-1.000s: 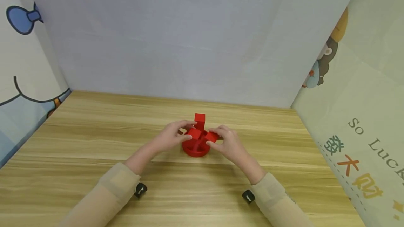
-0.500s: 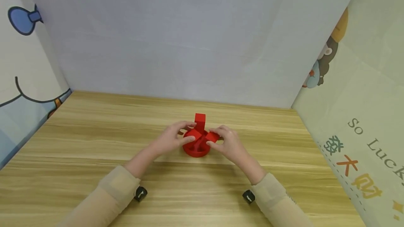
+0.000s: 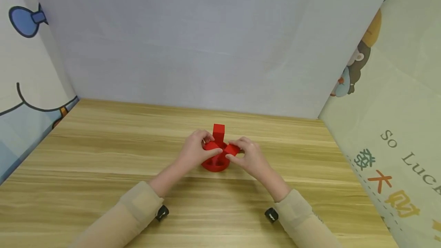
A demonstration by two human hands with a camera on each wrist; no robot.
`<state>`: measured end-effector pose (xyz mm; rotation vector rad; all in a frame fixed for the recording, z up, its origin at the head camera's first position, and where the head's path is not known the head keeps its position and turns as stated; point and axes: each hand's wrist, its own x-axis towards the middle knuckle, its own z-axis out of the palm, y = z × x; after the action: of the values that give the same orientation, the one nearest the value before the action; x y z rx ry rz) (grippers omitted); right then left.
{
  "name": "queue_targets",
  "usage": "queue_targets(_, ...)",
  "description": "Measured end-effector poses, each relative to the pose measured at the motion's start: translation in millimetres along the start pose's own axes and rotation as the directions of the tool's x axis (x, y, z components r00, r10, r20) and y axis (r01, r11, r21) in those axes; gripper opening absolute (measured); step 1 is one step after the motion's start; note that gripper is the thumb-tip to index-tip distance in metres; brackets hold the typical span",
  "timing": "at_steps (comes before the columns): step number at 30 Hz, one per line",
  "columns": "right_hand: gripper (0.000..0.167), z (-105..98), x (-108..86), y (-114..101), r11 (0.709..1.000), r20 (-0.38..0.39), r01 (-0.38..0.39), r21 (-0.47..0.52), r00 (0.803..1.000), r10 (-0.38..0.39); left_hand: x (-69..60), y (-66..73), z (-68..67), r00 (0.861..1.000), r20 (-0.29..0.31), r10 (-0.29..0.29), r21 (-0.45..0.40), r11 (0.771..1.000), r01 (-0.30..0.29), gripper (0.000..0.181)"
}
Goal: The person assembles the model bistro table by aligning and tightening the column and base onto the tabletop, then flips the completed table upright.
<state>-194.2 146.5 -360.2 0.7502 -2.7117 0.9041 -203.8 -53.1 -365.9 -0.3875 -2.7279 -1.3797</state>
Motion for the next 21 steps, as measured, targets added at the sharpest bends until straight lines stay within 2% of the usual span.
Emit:
queue_targets(6,0.039,5,0.4,4,1.0,-0.01,0.001,-0.002,1.0,-0.001,0.8,-9.4,-6.8,0.996,0.064,0.066,0.002,0.998,-0.066,0.032)
queue_targets(12,0.04,5,0.8,4,1.0,-0.009,0.004,-0.001,1.0,-0.004,1.1,-17.3,-15.4,0.984,0.157,0.084,0.001,0.996,-0.085,0.032)
queue_targets(21,0.04,6,1.0,4,1.0,-0.008,-0.005,-0.001,1.0,0.005,-0.5,-31.5,-25.0,0.957,0.199,0.212,-0.075,0.977,-0.201,0.036)
